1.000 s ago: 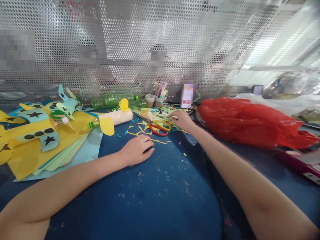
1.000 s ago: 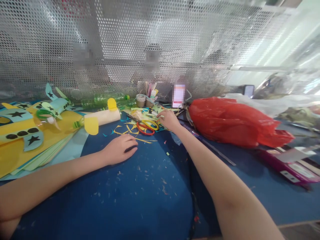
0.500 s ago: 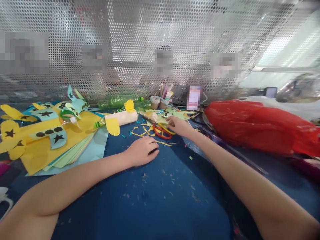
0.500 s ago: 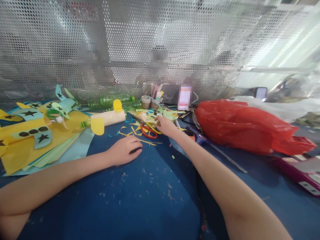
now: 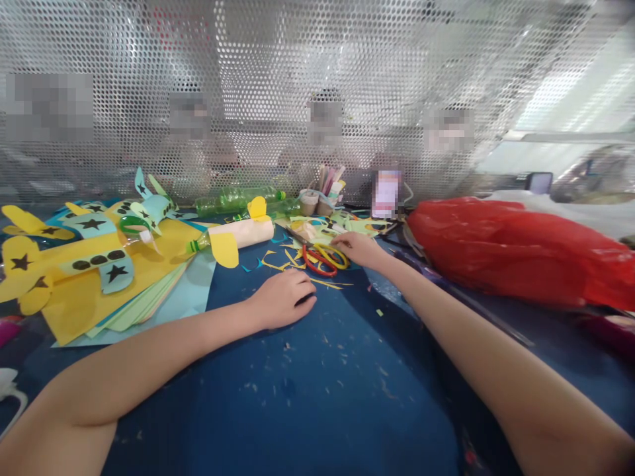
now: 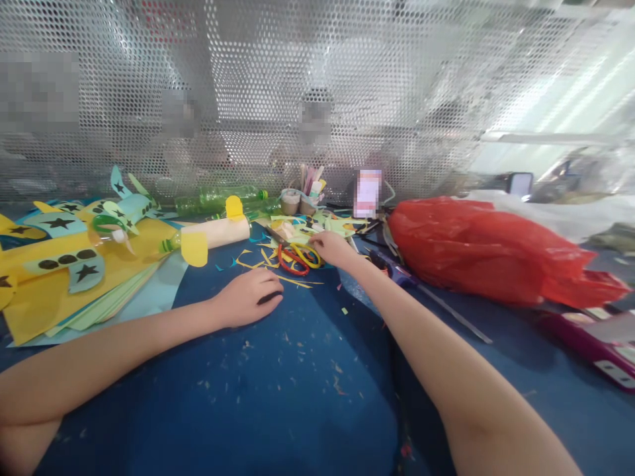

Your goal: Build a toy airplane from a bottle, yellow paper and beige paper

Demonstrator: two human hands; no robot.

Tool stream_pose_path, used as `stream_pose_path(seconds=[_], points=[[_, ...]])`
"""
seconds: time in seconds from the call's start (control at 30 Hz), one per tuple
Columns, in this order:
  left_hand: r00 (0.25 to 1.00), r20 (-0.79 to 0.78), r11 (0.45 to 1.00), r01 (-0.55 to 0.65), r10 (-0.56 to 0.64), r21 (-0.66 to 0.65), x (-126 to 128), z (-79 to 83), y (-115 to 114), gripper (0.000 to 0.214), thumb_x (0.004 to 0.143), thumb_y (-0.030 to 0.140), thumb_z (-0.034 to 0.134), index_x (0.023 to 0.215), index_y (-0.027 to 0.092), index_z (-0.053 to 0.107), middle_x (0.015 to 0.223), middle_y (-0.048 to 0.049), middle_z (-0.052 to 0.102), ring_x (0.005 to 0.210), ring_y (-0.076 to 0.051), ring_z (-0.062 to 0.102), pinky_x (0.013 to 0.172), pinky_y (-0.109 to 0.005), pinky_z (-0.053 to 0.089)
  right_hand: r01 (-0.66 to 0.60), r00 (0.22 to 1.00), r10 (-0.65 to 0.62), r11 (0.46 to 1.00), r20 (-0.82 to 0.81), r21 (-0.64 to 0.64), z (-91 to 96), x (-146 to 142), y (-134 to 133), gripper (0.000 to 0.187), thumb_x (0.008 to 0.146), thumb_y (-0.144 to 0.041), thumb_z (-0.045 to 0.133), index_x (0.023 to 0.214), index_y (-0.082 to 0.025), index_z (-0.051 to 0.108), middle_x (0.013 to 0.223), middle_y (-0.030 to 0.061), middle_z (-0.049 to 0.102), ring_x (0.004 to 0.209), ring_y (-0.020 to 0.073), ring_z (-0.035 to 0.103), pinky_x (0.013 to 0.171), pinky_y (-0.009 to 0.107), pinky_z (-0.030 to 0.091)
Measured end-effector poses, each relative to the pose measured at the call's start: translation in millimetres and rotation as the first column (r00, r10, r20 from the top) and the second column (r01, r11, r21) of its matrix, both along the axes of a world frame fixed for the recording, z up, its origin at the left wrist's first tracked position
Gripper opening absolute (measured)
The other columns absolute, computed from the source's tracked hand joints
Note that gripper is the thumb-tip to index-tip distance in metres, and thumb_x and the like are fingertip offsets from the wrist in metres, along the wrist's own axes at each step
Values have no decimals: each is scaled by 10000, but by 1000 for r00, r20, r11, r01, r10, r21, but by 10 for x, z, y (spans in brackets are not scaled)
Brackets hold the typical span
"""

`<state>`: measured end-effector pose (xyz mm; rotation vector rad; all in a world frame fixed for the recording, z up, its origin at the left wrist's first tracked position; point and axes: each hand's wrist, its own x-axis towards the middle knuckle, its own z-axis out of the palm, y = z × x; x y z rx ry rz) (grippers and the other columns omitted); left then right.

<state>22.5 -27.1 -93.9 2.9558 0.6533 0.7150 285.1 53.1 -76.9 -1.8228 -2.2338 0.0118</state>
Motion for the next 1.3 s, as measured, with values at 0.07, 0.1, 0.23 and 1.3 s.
stream_pose_path(seconds=[0.07,0.1,0.23,1.3], points=[[1000,-6,1000,-1,1,4,1,-2,2,277,966,265,444,905,148,688,938,-108,697,907,-235,638,837,-402,535,-14,1000,14,1000,25,1,-12,-25,-15,343,903,-134,465,1069,-170,764,1152,79,752,1094,230,678,962,314,489],[1000,-8,1000,-1,1,2,1,-3,3,281,966,266,443,911,143,689,938,-111,697,905,-238,638,834,-404,534,-21,999,21,1000,35,1,-17,-37,-22,352,911,-134,459,1097,-168,756,1179,80,743,1119,228,669,983,312,479],[1000,-7,1000,-1,1,-6,3,-5,3,275,964,269,453,926,136,690,944,-113,700,906,-241,638,831,-405,533,-33,997,33,999,66,-3,-33,-69,-42,371,934,-144,448,1180,-160,724,1209,96,730,1116,238,672,993,327,473],[1000,10,1000,16,-16,7,1,-32,19,272,969,256,443,912,137,680,921,-107,681,895,-229,626,830,-408,527,27,969,47,956,-243,291,-131,13,50,331,779,-98,500,1055,-158,672,905,112,712,792,245,669,764,372,542]])
